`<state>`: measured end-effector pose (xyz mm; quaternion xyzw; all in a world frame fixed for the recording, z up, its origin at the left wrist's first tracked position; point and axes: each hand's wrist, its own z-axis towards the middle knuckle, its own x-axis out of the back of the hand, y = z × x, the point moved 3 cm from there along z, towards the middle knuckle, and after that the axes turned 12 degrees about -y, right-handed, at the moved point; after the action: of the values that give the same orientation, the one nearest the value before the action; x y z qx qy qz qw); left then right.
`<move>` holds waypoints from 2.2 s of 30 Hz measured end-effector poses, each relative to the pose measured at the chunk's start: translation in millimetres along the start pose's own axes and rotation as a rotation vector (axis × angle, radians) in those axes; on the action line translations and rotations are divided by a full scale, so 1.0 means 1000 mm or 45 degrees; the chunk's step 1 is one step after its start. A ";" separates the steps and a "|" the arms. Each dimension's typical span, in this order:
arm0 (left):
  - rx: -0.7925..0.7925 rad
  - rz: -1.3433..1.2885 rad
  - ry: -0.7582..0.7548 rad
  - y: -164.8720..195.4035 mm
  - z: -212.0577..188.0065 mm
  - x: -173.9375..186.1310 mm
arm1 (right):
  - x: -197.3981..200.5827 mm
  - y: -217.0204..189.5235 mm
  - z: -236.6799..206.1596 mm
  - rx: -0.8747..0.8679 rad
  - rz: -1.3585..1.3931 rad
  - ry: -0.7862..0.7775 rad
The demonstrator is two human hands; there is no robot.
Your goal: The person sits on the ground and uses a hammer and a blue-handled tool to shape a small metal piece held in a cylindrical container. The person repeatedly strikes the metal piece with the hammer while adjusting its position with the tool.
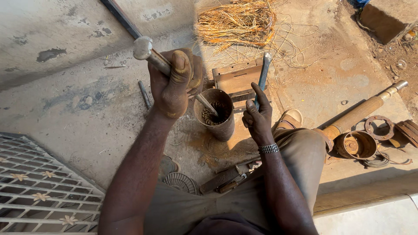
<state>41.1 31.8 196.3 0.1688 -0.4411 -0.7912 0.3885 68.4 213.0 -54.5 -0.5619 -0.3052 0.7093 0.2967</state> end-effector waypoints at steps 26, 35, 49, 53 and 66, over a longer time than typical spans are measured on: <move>0.046 0.078 -0.011 -0.004 0.004 0.010 | 0.013 -0.007 -0.019 -0.111 0.021 0.251; 0.075 0.215 -0.008 -0.020 0.007 0.008 | -0.087 0.027 -0.067 -0.436 0.042 0.099; -0.035 0.441 0.176 -0.048 -0.006 0.012 | -0.091 0.022 -0.071 -0.687 -0.166 -0.188; -0.164 0.577 0.288 -0.029 -0.014 -0.002 | -0.057 0.013 -0.074 -0.579 -0.129 -0.039; -0.042 0.553 0.121 -0.040 0.024 0.001 | -0.079 0.012 -0.061 -0.406 0.100 0.351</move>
<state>7.3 57.1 177.0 0.1004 -0.4354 -0.6872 0.5729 142.8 151.0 -26.1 -0.7049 -0.3479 0.5795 0.2149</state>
